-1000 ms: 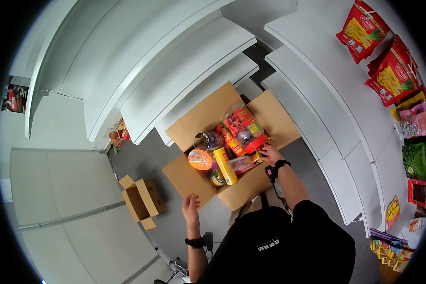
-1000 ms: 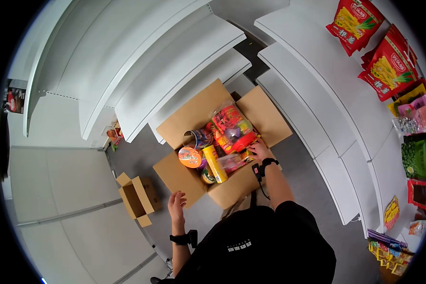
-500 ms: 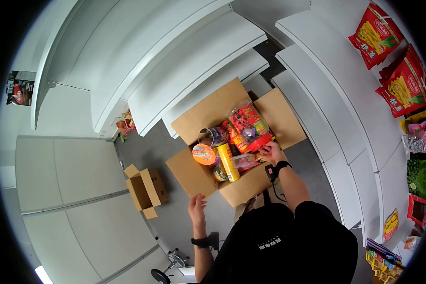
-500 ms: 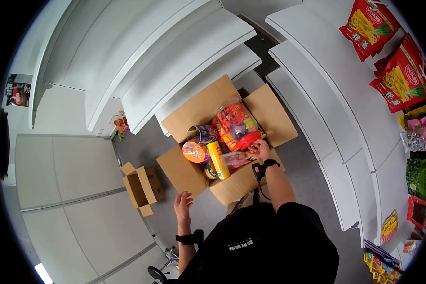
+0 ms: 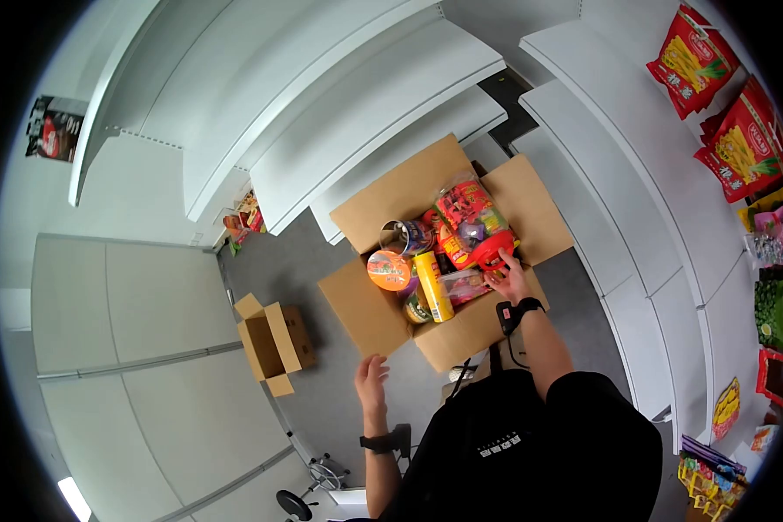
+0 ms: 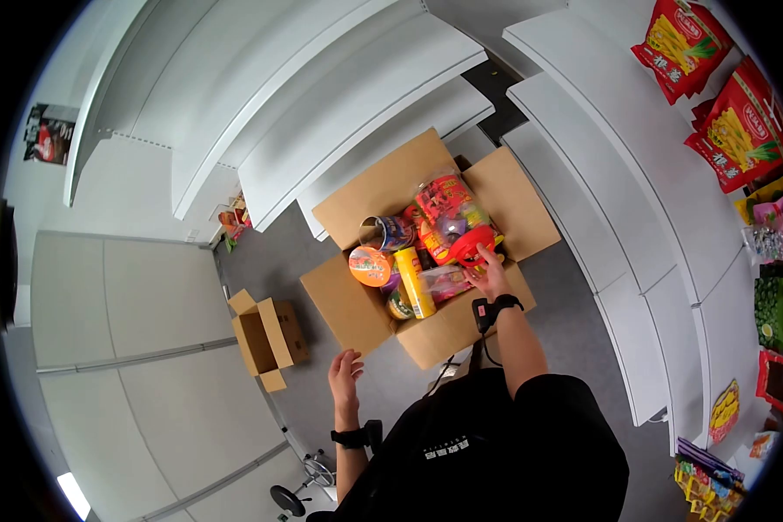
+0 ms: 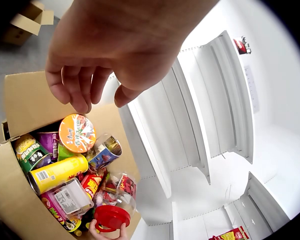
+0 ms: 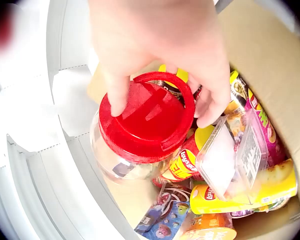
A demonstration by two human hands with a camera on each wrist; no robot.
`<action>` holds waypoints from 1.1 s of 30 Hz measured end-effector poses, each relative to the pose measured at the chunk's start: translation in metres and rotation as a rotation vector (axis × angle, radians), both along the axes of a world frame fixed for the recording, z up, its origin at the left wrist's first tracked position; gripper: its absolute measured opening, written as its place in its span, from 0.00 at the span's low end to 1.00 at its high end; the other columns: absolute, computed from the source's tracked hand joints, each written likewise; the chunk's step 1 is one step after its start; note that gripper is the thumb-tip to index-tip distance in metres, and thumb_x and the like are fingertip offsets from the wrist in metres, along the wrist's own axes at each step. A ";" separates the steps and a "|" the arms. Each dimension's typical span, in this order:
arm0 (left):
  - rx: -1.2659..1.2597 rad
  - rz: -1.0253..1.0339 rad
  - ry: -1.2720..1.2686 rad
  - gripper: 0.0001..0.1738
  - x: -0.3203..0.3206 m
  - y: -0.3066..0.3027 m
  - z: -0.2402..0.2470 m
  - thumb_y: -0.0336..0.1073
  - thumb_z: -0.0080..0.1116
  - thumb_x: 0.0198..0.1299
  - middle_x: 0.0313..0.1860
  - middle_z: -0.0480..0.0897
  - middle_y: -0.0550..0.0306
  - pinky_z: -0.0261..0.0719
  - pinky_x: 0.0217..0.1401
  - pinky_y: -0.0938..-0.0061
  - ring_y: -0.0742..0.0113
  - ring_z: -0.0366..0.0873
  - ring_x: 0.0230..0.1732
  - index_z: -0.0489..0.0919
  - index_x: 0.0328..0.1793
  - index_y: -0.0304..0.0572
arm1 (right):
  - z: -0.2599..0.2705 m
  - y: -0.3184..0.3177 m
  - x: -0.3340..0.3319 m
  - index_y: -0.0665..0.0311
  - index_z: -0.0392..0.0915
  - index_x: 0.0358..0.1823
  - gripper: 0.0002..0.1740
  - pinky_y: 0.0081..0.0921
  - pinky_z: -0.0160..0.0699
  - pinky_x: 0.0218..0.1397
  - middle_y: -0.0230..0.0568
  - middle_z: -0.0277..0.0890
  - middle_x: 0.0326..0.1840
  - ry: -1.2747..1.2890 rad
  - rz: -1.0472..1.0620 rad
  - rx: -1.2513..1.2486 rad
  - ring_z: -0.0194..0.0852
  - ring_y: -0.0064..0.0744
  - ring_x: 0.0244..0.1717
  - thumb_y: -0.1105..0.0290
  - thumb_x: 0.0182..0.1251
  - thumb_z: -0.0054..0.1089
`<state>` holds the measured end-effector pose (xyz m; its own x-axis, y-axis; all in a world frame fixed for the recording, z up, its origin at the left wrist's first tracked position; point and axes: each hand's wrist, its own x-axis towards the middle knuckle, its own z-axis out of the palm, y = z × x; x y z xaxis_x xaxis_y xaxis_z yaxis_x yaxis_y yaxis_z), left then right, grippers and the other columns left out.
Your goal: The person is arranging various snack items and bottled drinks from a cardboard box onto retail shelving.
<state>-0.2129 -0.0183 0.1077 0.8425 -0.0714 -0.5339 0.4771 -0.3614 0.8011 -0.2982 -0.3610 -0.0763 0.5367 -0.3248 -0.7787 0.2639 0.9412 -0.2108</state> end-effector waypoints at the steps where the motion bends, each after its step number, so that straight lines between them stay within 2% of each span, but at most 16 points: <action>1: -0.009 0.010 0.004 0.18 -0.002 0.008 -0.002 0.42 0.55 0.64 0.43 0.83 0.57 0.72 0.40 0.79 0.72 0.77 0.37 0.77 0.52 0.36 | -0.010 0.001 -0.005 0.49 0.72 0.49 0.20 0.40 0.69 0.58 0.29 0.70 0.45 0.010 0.012 -0.035 0.66 0.32 0.51 0.58 0.57 0.69; 2: -0.020 0.021 0.008 0.18 -0.003 0.016 -0.004 0.42 0.55 0.64 0.43 0.83 0.57 0.72 0.40 0.78 0.72 0.77 0.37 0.77 0.52 0.36 | -0.023 0.003 -0.008 0.50 0.73 0.46 0.13 0.34 0.71 0.54 0.26 0.74 0.41 0.019 -0.013 -0.062 0.70 0.24 0.46 0.61 0.61 0.64; 5: -0.045 0.056 0.014 0.18 -0.011 0.041 -0.004 0.42 0.55 0.64 0.43 0.83 0.57 0.72 0.40 0.78 0.72 0.76 0.38 0.77 0.51 0.36 | -0.052 0.010 -0.012 0.52 0.74 0.41 0.07 0.30 0.73 0.51 0.25 0.76 0.40 0.027 -0.161 -0.059 0.72 0.22 0.44 0.65 0.64 0.60; 6: -0.057 0.070 0.015 0.18 -0.015 0.051 -0.004 0.43 0.55 0.64 0.43 0.82 0.57 0.72 0.41 0.78 0.72 0.76 0.38 0.77 0.51 0.36 | -0.048 0.009 -0.012 0.54 0.74 0.39 0.03 0.27 0.75 0.50 0.27 0.76 0.37 0.048 -0.192 -0.074 0.74 0.24 0.43 0.68 0.66 0.57; 9: -0.073 0.101 0.008 0.18 -0.024 0.086 -0.004 0.43 0.56 0.63 0.42 0.82 0.58 0.72 0.41 0.78 0.72 0.76 0.37 0.77 0.51 0.37 | -0.039 0.008 -0.007 0.55 0.73 0.40 0.03 0.26 0.75 0.49 0.28 0.76 0.37 -0.014 -0.104 -0.194 0.74 0.24 0.44 0.69 0.66 0.56; 13: -0.148 0.173 -0.016 0.17 -0.035 0.147 -0.010 0.44 0.57 0.63 0.42 0.83 0.59 0.72 0.41 0.78 0.73 0.76 0.37 0.78 0.50 0.39 | -0.011 0.005 0.005 0.53 0.71 0.44 0.07 0.35 0.74 0.51 0.30 0.75 0.39 -0.040 0.017 -0.360 0.74 0.28 0.46 0.71 0.66 0.54; 14: -0.152 0.199 -0.024 0.17 -0.038 0.163 -0.012 0.44 0.57 0.63 0.42 0.83 0.59 0.72 0.40 0.77 0.73 0.76 0.37 0.78 0.49 0.39 | -0.001 0.007 0.010 0.51 0.69 0.46 0.10 0.47 0.72 0.52 0.30 0.74 0.40 -0.015 0.024 -0.426 0.74 0.29 0.47 0.71 0.65 0.54; 17: -0.158 0.227 -0.036 0.16 -0.047 0.208 -0.021 0.44 0.56 0.62 0.42 0.83 0.59 0.73 0.41 0.76 0.71 0.77 0.38 0.78 0.49 0.41 | 0.058 0.016 0.023 0.49 0.68 0.47 0.12 0.57 0.70 0.51 0.29 0.73 0.41 0.109 0.187 -0.601 0.73 0.28 0.45 0.69 0.64 0.55; 18: -0.164 0.225 -0.037 0.16 -0.049 0.222 -0.024 0.44 0.56 0.62 0.42 0.83 0.59 0.73 0.41 0.76 0.71 0.77 0.38 0.78 0.49 0.41 | 0.071 0.016 0.028 0.49 0.68 0.49 0.14 0.66 0.68 0.50 0.29 0.71 0.41 0.151 0.182 -0.617 0.72 0.26 0.44 0.68 0.63 0.56; 21: -0.181 0.216 -0.037 0.16 -0.049 0.251 -0.033 0.46 0.56 0.63 0.42 0.83 0.60 0.71 0.40 0.77 0.73 0.76 0.37 0.78 0.47 0.41 | 0.101 0.019 0.034 0.49 0.67 0.55 0.18 0.70 0.66 0.51 0.28 0.71 0.44 0.341 0.220 -0.767 0.70 0.27 0.43 0.66 0.64 0.55; 22: -0.177 0.207 -0.039 0.16 -0.048 0.257 -0.034 0.46 0.56 0.63 0.42 0.83 0.60 0.71 0.40 0.77 0.73 0.76 0.37 0.79 0.47 0.41 | 0.105 0.019 0.033 0.50 0.64 0.60 0.22 0.72 0.66 0.50 0.29 0.70 0.46 0.358 0.207 -0.806 0.71 0.30 0.46 0.65 0.65 0.54; 25: -0.189 0.157 -0.057 0.17 -0.037 0.268 -0.037 0.46 0.56 0.63 0.41 0.82 0.60 0.72 0.41 0.76 0.72 0.77 0.37 0.78 0.47 0.41 | 0.124 0.018 0.017 0.49 0.61 0.63 0.24 0.72 0.66 0.51 0.32 0.70 0.48 0.385 0.236 -0.827 0.72 0.32 0.49 0.62 0.66 0.54; 28: -0.201 0.100 -0.090 0.17 -0.022 0.265 -0.036 0.46 0.56 0.63 0.40 0.82 0.60 0.72 0.41 0.76 0.72 0.77 0.37 0.79 0.47 0.40 | 0.156 0.020 -0.008 0.49 0.61 0.62 0.23 0.74 0.64 0.52 0.32 0.72 0.49 0.342 0.341 -0.781 0.72 0.35 0.53 0.61 0.66 0.55; 31: -0.243 0.005 -0.107 0.16 -0.003 0.250 -0.030 0.45 0.56 0.62 0.39 0.82 0.61 0.72 0.41 0.76 0.72 0.77 0.37 0.79 0.46 0.40 | 0.179 0.019 -0.031 0.51 0.65 0.58 0.20 0.72 0.69 0.48 0.34 0.74 0.47 0.331 0.496 -0.850 0.74 0.34 0.50 0.61 0.66 0.55; 33: -0.258 -0.073 -0.131 0.16 0.012 0.234 -0.028 0.45 0.57 0.62 0.38 0.81 0.61 0.72 0.41 0.77 0.73 0.77 0.37 0.79 0.46 0.40 | 0.216 0.034 -0.040 0.57 0.70 0.55 0.18 0.53 0.77 0.41 0.35 0.76 0.37 0.419 0.553 -0.944 0.76 0.31 0.39 0.63 0.65 0.56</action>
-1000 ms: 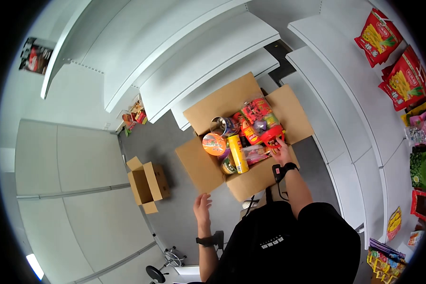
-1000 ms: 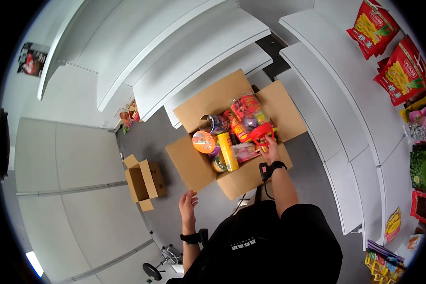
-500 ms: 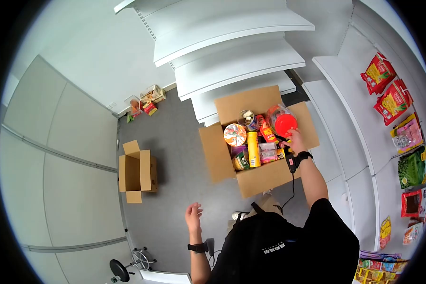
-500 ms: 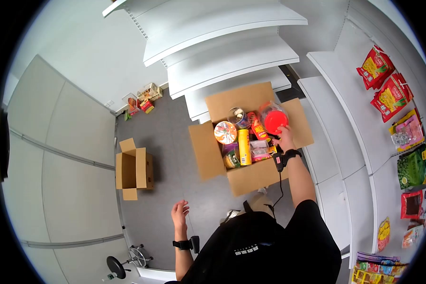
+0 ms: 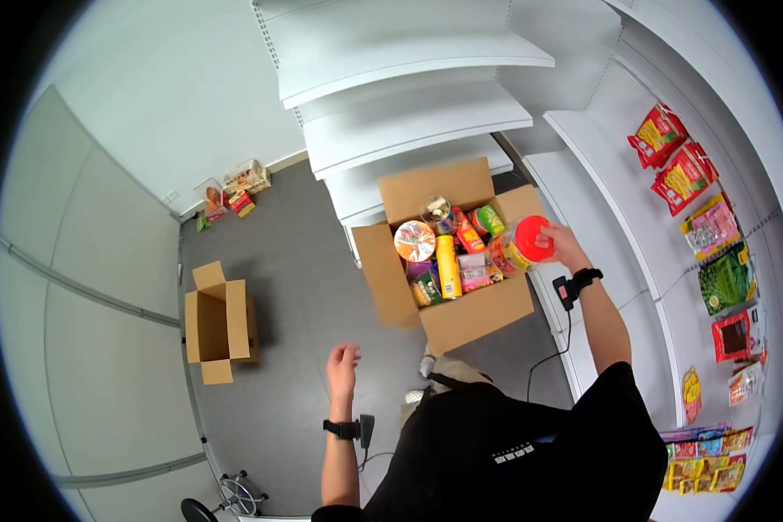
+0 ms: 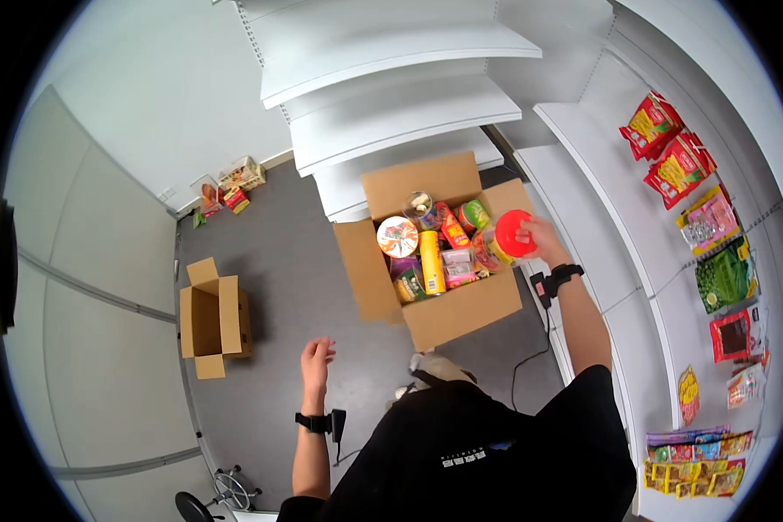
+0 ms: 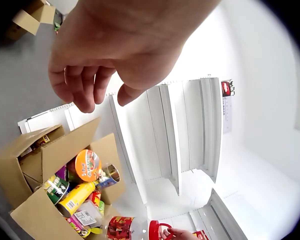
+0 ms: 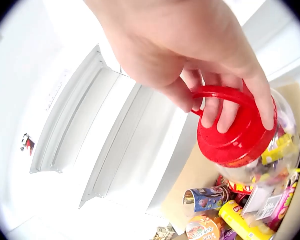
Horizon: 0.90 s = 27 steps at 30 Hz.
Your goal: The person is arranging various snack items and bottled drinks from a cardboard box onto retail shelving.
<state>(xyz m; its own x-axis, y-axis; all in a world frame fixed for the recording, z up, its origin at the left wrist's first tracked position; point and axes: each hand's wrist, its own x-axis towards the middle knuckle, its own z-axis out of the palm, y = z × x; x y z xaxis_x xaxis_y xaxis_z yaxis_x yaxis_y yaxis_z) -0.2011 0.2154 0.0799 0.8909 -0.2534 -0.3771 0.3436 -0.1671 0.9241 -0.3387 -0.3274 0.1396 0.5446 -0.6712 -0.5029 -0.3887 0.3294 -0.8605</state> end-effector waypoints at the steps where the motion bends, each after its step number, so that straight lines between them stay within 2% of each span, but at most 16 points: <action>1: -0.003 -0.038 -0.015 0.16 0.006 -0.007 0.001 0.44 0.57 0.61 0.38 0.81 0.61 0.72 0.41 0.77 0.73 0.77 0.37 0.79 0.46 0.40 | 0.022 0.010 -0.003 0.60 0.72 0.53 0.17 0.44 0.81 0.38 0.36 0.77 0.32 0.043 0.020 -0.050 0.78 0.29 0.33 0.64 0.64 0.57; 4: -0.040 -0.121 -0.029 0.16 0.029 -0.035 0.009 0.44 0.58 0.61 0.37 0.81 0.62 0.72 0.40 0.78 0.73 0.77 0.37 0.79 0.46 0.39 | 0.059 0.014 -0.003 0.60 0.77 0.45 0.12 0.32 0.80 0.29 0.33 0.78 0.30 0.087 0.210 -0.263 0.77 0.24 0.31 0.62 0.64 0.58; 5: -0.043 -0.166 -0.041 0.16 0.038 -0.044 0.014 0.44 0.57 0.62 0.38 0.81 0.61 0.72 0.41 0.77 0.72 0.77 0.38 0.78 0.47 0.39 | 0.076 0.016 0.000 0.60 0.75 0.40 0.11 0.32 0.83 0.31 0.30 0.77 0.29 0.160 0.271 -0.314 0.76 0.21 0.32 0.60 0.64 0.59; 8: -0.051 -0.270 -0.077 0.16 0.059 -0.065 0.037 0.44 0.54 0.63 0.42 0.82 0.60 0.73 0.44 0.76 0.71 0.77 0.39 0.78 0.49 0.40 | 0.138 0.036 0.024 0.60 0.76 0.40 0.10 0.27 0.81 0.28 0.29 0.77 0.29 0.247 0.416 -0.442 0.76 0.20 0.31 0.62 0.64 0.57; 9: -0.060 -0.292 -0.092 0.17 0.066 -0.071 0.046 0.44 0.54 0.64 0.42 0.81 0.60 0.73 0.44 0.76 0.71 0.77 0.39 0.78 0.50 0.40 | 0.156 0.046 0.033 0.61 0.78 0.39 0.09 0.20 0.76 0.26 0.28 0.77 0.30 0.201 0.431 -0.460 0.74 0.17 0.30 0.63 0.64 0.56; 12: -0.115 -0.336 -0.111 0.18 0.092 -0.085 0.068 0.43 0.55 0.64 0.42 0.81 0.61 0.73 0.44 0.76 0.71 0.77 0.40 0.76 0.52 0.38 | 0.199 0.068 0.066 0.63 0.79 0.38 0.10 0.19 0.70 0.24 0.30 0.77 0.27 0.127 0.587 -0.561 0.73 0.19 0.29 0.65 0.63 0.58; 16: -0.192 -0.417 -0.057 0.21 0.121 -0.104 0.088 0.45 0.56 0.65 0.44 0.80 0.59 0.74 0.46 0.75 0.71 0.77 0.43 0.74 0.56 0.38 | 0.245 0.104 0.104 0.68 0.79 0.40 0.12 0.19 0.70 0.30 0.34 0.78 0.28 -0.003 0.743 -0.700 0.73 0.19 0.30 0.67 0.63 0.57; 17: -0.208 -0.460 -0.028 0.23 0.128 -0.108 0.093 0.48 0.54 0.65 0.48 0.79 0.58 0.74 0.48 0.73 0.68 0.77 0.46 0.72 0.59 0.39 | 0.258 0.112 0.113 0.69 0.78 0.42 0.10 0.21 0.73 0.39 0.36 0.78 0.31 0.012 0.808 -0.750 0.74 0.22 0.35 0.69 0.64 0.55; 22: -0.222 -0.634 0.113 0.36 0.148 -0.142 0.114 0.60 0.44 0.68 0.61 0.73 0.51 0.75 0.55 0.64 0.59 0.74 0.58 0.59 0.71 0.42 | 0.294 0.149 0.142 0.69 0.78 0.42 0.11 0.23 0.73 0.43 0.40 0.78 0.37 -0.139 0.897 -1.021 0.74 0.27 0.39 0.70 0.65 0.55; 25: -0.380 -0.714 0.250 0.39 0.157 -0.162 0.134 0.63 0.34 0.69 0.65 0.70 0.50 0.75 0.59 0.59 0.56 0.74 0.59 0.54 0.75 0.43 | 0.313 0.159 0.156 0.69 0.78 0.42 0.10 0.25 0.73 0.45 0.40 0.77 0.40 -0.180 0.893 -1.094 0.74 0.29 0.41 0.70 0.66 0.54; 27: -0.564 -0.767 0.301 0.38 0.161 -0.177 0.149 0.64 0.31 0.70 0.65 0.70 0.51 0.75 0.60 0.57 0.57 0.74 0.59 0.55 0.74 0.43 | 0.321 0.160 0.162 0.68 0.78 0.43 0.10 0.25 0.74 0.46 0.40 0.77 0.41 -0.208 0.849 -1.097 0.74 0.29 0.42 0.70 0.66 0.54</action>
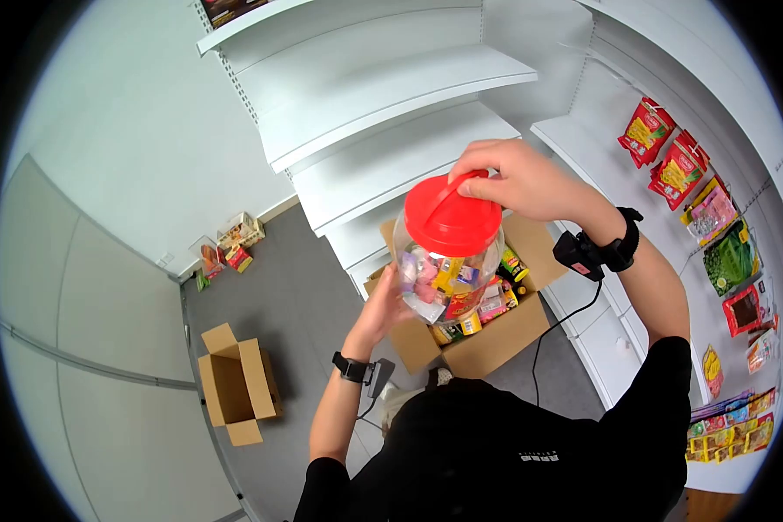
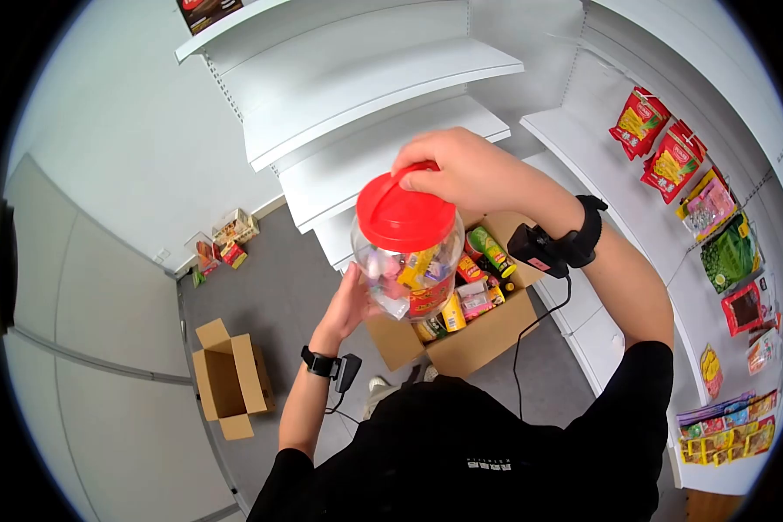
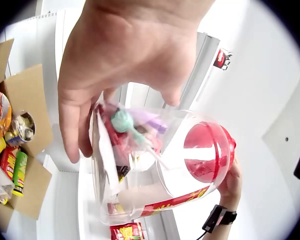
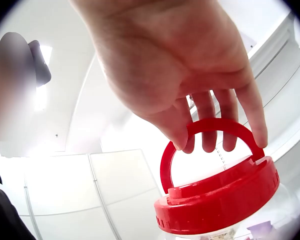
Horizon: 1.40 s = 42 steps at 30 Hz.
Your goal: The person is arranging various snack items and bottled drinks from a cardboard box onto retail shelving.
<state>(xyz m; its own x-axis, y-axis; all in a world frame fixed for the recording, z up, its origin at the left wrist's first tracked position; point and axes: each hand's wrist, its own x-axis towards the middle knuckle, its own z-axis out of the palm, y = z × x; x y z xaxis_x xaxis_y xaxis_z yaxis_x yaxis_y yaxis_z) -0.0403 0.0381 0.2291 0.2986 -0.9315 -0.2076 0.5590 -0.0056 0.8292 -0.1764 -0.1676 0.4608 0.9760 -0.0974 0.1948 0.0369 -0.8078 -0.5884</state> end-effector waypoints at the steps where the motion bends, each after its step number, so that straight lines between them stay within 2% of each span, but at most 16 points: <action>1: -0.080 -0.027 0.053 0.37 0.004 -0.006 0.005 0.64 0.29 0.70 0.65 0.70 0.51 0.75 0.61 0.56 0.57 0.74 0.59 0.56 0.74 0.43 | 0.004 0.000 0.003 0.68 0.79 0.43 0.10 0.25 0.74 0.47 0.40 0.77 0.41 -0.028 -0.018 0.022 0.74 0.28 0.42 0.70 0.66 0.55; 5: -0.188 -0.016 0.121 0.36 0.026 -0.029 0.001 0.63 0.28 0.71 0.63 0.71 0.53 0.77 0.59 0.60 0.61 0.75 0.57 0.59 0.73 0.45 | 0.022 0.005 0.017 0.68 0.79 0.43 0.10 0.24 0.75 0.52 0.39 0.77 0.40 -0.104 -0.133 0.106 0.75 0.27 0.43 0.70 0.65 0.57; 8: -0.249 -0.061 0.182 0.38 0.045 -0.043 0.008 0.64 0.31 0.70 0.67 0.70 0.53 0.71 0.65 0.61 0.61 0.71 0.62 0.59 0.73 0.43 | 0.028 0.001 0.035 0.68 0.78 0.44 0.12 0.25 0.74 0.55 0.39 0.79 0.40 -0.126 -0.200 0.110 0.76 0.27 0.44 0.69 0.64 0.59; 11: -0.247 -0.067 0.208 0.40 0.064 -0.056 0.015 0.65 0.32 0.69 0.69 0.68 0.54 0.63 0.71 0.61 0.59 0.65 0.69 0.59 0.73 0.41 | 0.035 0.007 0.046 0.68 0.78 0.45 0.13 0.26 0.75 0.55 0.41 0.81 0.40 -0.234 -0.174 -0.011 0.78 0.29 0.44 0.68 0.62 0.62; 14: -0.334 -0.119 0.184 0.39 0.083 -0.063 0.037 0.64 0.33 0.69 0.70 0.67 0.55 0.60 0.73 0.59 0.58 0.62 0.71 0.57 0.75 0.42 | 0.050 0.018 0.050 0.67 0.77 0.49 0.17 0.29 0.72 0.59 0.43 0.79 0.48 -0.193 -0.176 -0.038 0.76 0.34 0.50 0.67 0.60 0.63; 17: -0.298 -0.030 0.184 0.37 0.090 -0.069 0.062 0.64 0.31 0.70 0.59 0.74 0.58 0.68 0.66 0.61 0.64 0.71 0.60 0.61 0.73 0.45 | 0.043 0.013 0.056 0.62 0.76 0.55 0.21 0.31 0.68 0.63 0.46 0.72 0.60 -0.328 -0.146 -0.250 0.70 0.38 0.61 0.65 0.60 0.64; 18: -0.304 -0.047 0.197 0.37 0.099 -0.071 0.060 0.64 0.31 0.70 0.58 0.74 0.58 0.69 0.66 0.62 0.65 0.71 0.59 0.61 0.72 0.45 | 0.043 0.013 0.058 0.58 0.73 0.60 0.26 0.35 0.63 0.67 0.49 0.62 0.68 -0.253 -0.175 -0.211 0.60 0.43 0.69 0.61 0.60 0.65; 21: -0.314 -0.103 0.228 0.36 0.126 -0.080 0.055 0.64 0.30 0.70 0.56 0.75 0.58 0.71 0.62 0.65 0.66 0.72 0.55 0.62 0.72 0.45 | 0.041 0.010 0.070 0.54 0.72 0.62 0.29 0.37 0.62 0.68 0.50 0.58 0.71 -0.268 -0.186 -0.107 0.56 0.45 0.71 0.57 0.59 0.66; 27: -0.314 -0.222 0.125 0.36 0.165 -0.098 0.079 0.63 0.29 0.71 0.49 0.77 0.62 0.73 0.50 0.75 0.73 0.73 0.43 0.64 0.70 0.44 | 0.058 -0.009 0.098 0.59 0.68 0.65 0.38 0.35 0.60 0.70 0.50 0.54 0.73 -0.182 -0.214 -0.006 0.52 0.45 0.74 0.57 0.52 0.73; 29: -0.303 -0.249 0.079 0.37 0.175 -0.105 0.086 0.64 0.28 0.71 0.47 0.78 0.63 0.72 0.47 0.77 0.75 0.72 0.40 0.64 0.70 0.43 | 0.069 -0.009 0.109 0.61 0.66 0.65 0.41 0.33 0.61 0.69 0.49 0.58 0.71 -0.216 -0.189 0.038 0.55 0.42 0.73 0.58 0.51 0.74; 30: -0.302 -0.259 0.080 0.37 0.179 -0.107 0.091 0.63 0.27 0.71 0.53 0.77 0.60 0.74 0.53 0.73 0.71 0.75 0.47 0.63 0.71 0.43 | 0.075 -0.008 0.113 0.62 0.65 0.66 0.42 0.32 0.62 0.69 0.49 0.60 0.69 -0.229 -0.175 0.060 0.56 0.40 0.72 0.58 0.50 0.74; 33: -0.318 -0.240 0.113 0.37 0.181 -0.109 0.125 0.63 0.26 0.71 0.61 0.74 0.56 0.72 0.62 0.67 0.65 0.74 0.58 0.61 0.72 0.43 | 0.085 -0.011 0.127 0.62 0.64 0.66 0.42 0.30 0.64 0.68 0.45 0.67 0.64 -0.300 -0.185 0.087 0.63 0.35 0.67 0.60 0.50 0.75; 34: -0.365 -0.288 0.102 0.37 0.190 -0.113 0.126 0.63 0.26 0.71 0.67 0.70 0.53 0.67 0.69 0.63 0.61 0.69 0.66 0.59 0.73 0.44 | 0.089 -0.011 0.131 0.62 0.64 0.66 0.41 0.29 0.64 0.67 0.44 0.69 0.62 -0.317 -0.195 0.109 0.65 0.34 0.65 0.61 0.50 0.74; 39: -0.490 -0.280 0.013 0.37 0.207 -0.119 0.168 0.62 0.27 0.71 0.66 0.71 0.53 0.67 0.70 0.61 0.59 0.70 0.66 0.59 0.73 0.43 | 0.119 -0.011 0.146 0.63 0.66 0.64 0.38 0.27 0.67 0.65 0.41 0.73 0.57 -0.460 -0.164 0.159 0.70 0.31 0.60 0.63 0.52 0.73; 40: -0.532 -0.268 -0.010 0.36 0.210 -0.121 0.176 0.62 0.27 0.71 0.65 0.71 0.52 0.67 0.70 0.62 0.59 0.70 0.66 0.59 0.73 0.43 | 0.129 -0.011 0.148 0.63 0.68 0.62 0.34 0.27 0.68 0.63 0.41 0.73 0.57 -0.484 -0.176 0.083 0.71 0.31 0.58 0.61 0.54 0.71; 42: -0.576 -0.194 0.036 0.35 0.209 -0.116 0.199 0.61 0.29 0.72 0.64 0.71 0.51 0.71 0.67 0.60 0.57 0.71 0.64 0.60 0.71 0.42 | 0.151 -0.014 0.155 0.66 0.69 0.58 0.35 0.27 0.71 0.60 0.43 0.75 0.54 -0.589 -0.214 0.029 0.73 0.31 0.55 0.58 0.52 0.73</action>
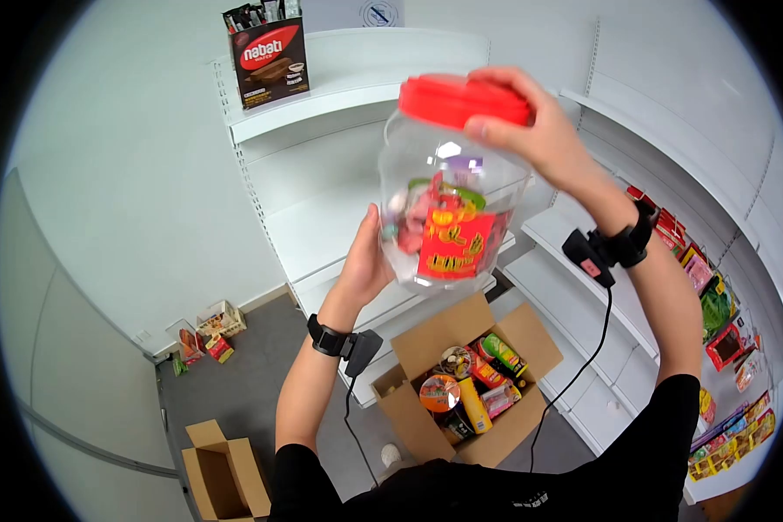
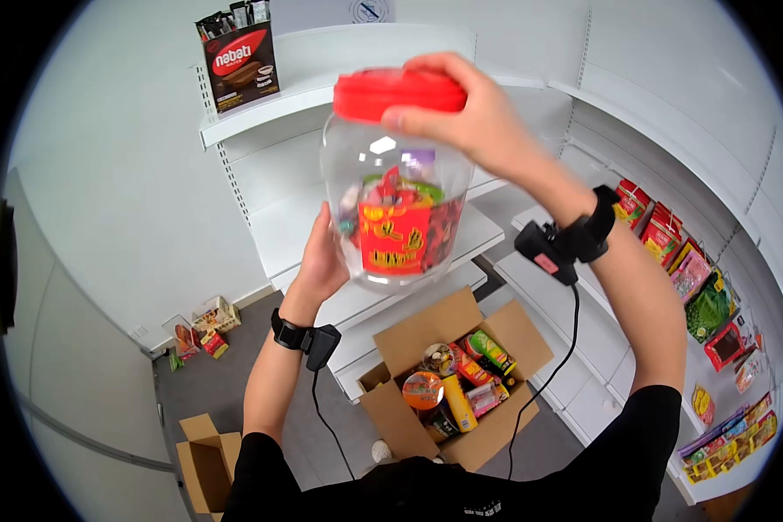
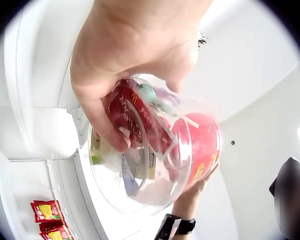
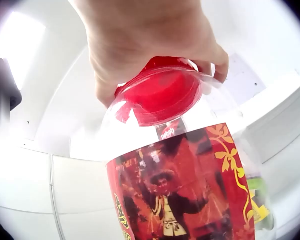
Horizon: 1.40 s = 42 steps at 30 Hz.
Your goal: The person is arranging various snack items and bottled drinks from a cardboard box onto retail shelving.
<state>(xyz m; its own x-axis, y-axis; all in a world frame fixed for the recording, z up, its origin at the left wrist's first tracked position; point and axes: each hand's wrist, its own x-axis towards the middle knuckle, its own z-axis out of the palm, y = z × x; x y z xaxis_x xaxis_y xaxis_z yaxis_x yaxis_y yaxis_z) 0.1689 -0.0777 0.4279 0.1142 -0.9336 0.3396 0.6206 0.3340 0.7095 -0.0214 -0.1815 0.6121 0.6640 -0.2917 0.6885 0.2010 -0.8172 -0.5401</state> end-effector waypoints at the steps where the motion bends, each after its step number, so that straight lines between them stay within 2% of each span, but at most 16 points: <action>1: -0.035 0.003 -0.020 0.35 0.001 0.003 0.009 0.61 0.30 0.71 0.64 0.71 0.51 0.71 0.66 0.59 0.57 0.72 0.64 0.60 0.72 0.42 | 0.010 -0.004 0.004 0.67 0.70 0.57 0.36 0.27 0.73 0.58 0.44 0.76 0.52 -0.052 -0.028 -0.023 0.75 0.32 0.53 0.56 0.51 0.74; 2: -0.069 0.005 -0.042 0.35 0.004 0.004 0.017 0.61 0.30 0.71 0.65 0.71 0.50 0.72 0.65 0.57 0.57 0.72 0.63 0.59 0.72 0.43 | 0.021 -0.009 0.010 0.68 0.71 0.56 0.38 0.28 0.73 0.57 0.45 0.77 0.51 -0.106 -0.047 -0.072 0.76 0.32 0.52 0.49 0.51 0.73; 5: -0.117 0.048 -0.094 0.37 0.015 0.007 0.028 0.63 0.34 0.69 0.69 0.66 0.47 0.74 0.61 0.55 0.52 0.75 0.58 0.57 0.73 0.44 | 0.057 -0.026 0.022 0.65 0.71 0.58 0.31 0.25 0.71 0.57 0.42 0.76 0.51 -0.137 -0.073 -0.140 0.73 0.28 0.53 0.54 0.60 0.66; 6: -0.110 0.085 -0.093 0.38 0.014 0.012 0.031 0.64 0.34 0.69 0.71 0.63 0.46 0.75 0.60 0.56 0.51 0.76 0.57 0.57 0.73 0.44 | 0.070 -0.027 0.027 0.67 0.72 0.56 0.34 0.25 0.72 0.53 0.41 0.76 0.48 -0.161 -0.113 -0.204 0.73 0.28 0.50 0.46 0.57 0.66; 8: -0.132 0.127 -0.114 0.41 0.016 0.023 0.030 0.66 0.35 0.68 0.75 0.57 0.43 0.76 0.58 0.57 0.50 0.77 0.55 0.55 0.75 0.43 | 0.090 -0.021 0.031 0.68 0.71 0.53 0.33 0.27 0.72 0.54 0.43 0.76 0.48 -0.185 -0.022 -0.117 0.73 0.29 0.49 0.50 0.56 0.69; 10: -0.138 0.108 -0.124 0.42 0.019 0.035 0.022 0.66 0.34 0.67 0.75 0.55 0.42 0.75 0.59 0.57 0.50 0.77 0.55 0.53 0.76 0.43 | 0.106 -0.024 0.041 0.69 0.71 0.50 0.32 0.27 0.73 0.54 0.43 0.76 0.44 -0.232 0.060 -0.105 0.73 0.29 0.48 0.51 0.55 0.71; 12: -0.137 0.100 -0.143 0.44 0.026 0.048 0.013 0.67 0.34 0.67 0.76 0.54 0.40 0.75 0.60 0.58 0.50 0.77 0.55 0.49 0.78 0.43 | 0.126 -0.038 0.055 0.70 0.71 0.49 0.32 0.26 0.72 0.53 0.42 0.77 0.44 -0.257 -0.021 -0.147 0.73 0.28 0.48 0.51 0.55 0.70; 18: -0.155 0.140 -0.058 0.44 0.040 0.084 -0.009 0.66 0.36 0.66 0.75 0.55 0.40 0.74 0.60 0.57 0.51 0.76 0.56 0.52 0.77 0.39 | 0.160 -0.056 0.106 0.69 0.72 0.49 0.31 0.25 0.73 0.53 0.42 0.78 0.45 -0.295 -0.115 -0.217 0.74 0.28 0.47 0.50 0.56 0.69; 21: -0.173 0.152 -0.051 0.45 0.043 0.098 -0.015 0.66 0.38 0.66 0.75 0.55 0.38 0.74 0.60 0.56 0.50 0.76 0.55 0.51 0.77 0.39 | 0.162 -0.069 0.139 0.67 0.74 0.53 0.40 0.24 0.72 0.51 0.41 0.77 0.47 -0.188 -0.326 -0.362 0.73 0.27 0.48 0.39 0.52 0.66; 22: -0.177 0.155 -0.063 0.45 0.045 0.101 -0.018 0.66 0.39 0.66 0.75 0.55 0.38 0.74 0.60 0.56 0.50 0.76 0.55 0.51 0.77 0.40 | 0.158 -0.067 0.149 0.68 0.74 0.52 0.44 0.26 0.71 0.52 0.42 0.77 0.46 -0.224 -0.283 -0.355 0.74 0.30 0.48 0.34 0.48 0.66; 26: -0.189 0.176 -0.177 0.44 0.042 0.113 -0.033 0.64 0.42 0.66 0.74 0.57 0.38 0.71 0.62 0.55 0.49 0.75 0.57 0.52 0.77 0.42 | 0.159 -0.088 0.187 0.73 0.73 0.53 0.48 0.30 0.74 0.53 0.52 0.79 0.47 -0.267 -0.341 -0.338 0.77 0.39 0.50 0.35 0.46 0.68; 29: -0.175 0.197 -0.200 0.43 0.046 0.116 -0.039 0.63 0.42 0.66 0.73 0.59 0.39 0.71 0.63 0.55 0.49 0.74 0.58 0.52 0.77 0.42 | 0.156 -0.099 0.212 0.75 0.74 0.52 0.47 0.30 0.75 0.53 0.52 0.79 0.47 -0.323 -0.337 -0.303 0.78 0.39 0.49 0.35 0.47 0.67; 33: -0.146 0.294 -0.200 0.41 0.059 0.114 -0.043 0.60 0.45 0.66 0.72 0.61 0.41 0.71 0.63 0.56 0.51 0.74 0.58 0.55 0.76 0.41 | 0.134 -0.098 0.236 0.77 0.66 0.59 0.49 0.34 0.74 0.56 0.57 0.76 0.51 -0.458 -0.278 -0.265 0.76 0.42 0.54 0.41 0.49 0.69; 36: -0.122 0.364 -0.226 0.40 0.059 0.109 -0.046 0.58 0.48 0.65 0.71 0.63 0.42 0.71 0.63 0.57 0.53 0.74 0.57 0.57 0.74 0.40 | 0.114 -0.097 0.228 0.78 0.56 0.67 0.54 0.35 0.73 0.60 0.60 0.74 0.54 -0.400 -0.234 -0.363 0.74 0.45 0.58 0.43 0.50 0.70; 40: -0.094 0.360 -0.260 0.40 0.051 0.095 -0.048 0.57 0.51 0.64 0.70 0.65 0.44 0.72 0.62 0.59 0.55 0.75 0.57 0.58 0.73 0.40 | 0.078 -0.099 0.224 0.76 0.45 0.72 0.61 0.36 0.72 0.63 0.66 0.68 0.59 -0.293 -0.327 -0.218 0.71 0.51 0.61 0.43 0.49 0.71; 42: -0.087 0.328 -0.268 0.40 0.045 0.087 -0.048 0.57 0.52 0.64 0.69 0.65 0.44 0.73 0.61 0.59 0.56 0.75 0.56 0.58 0.73 0.39 | 0.075 -0.094 0.217 0.76 0.45 0.72 0.62 0.38 0.72 0.62 0.68 0.66 0.61 -0.247 -0.318 -0.154 0.70 0.51 0.62 0.43 0.49 0.71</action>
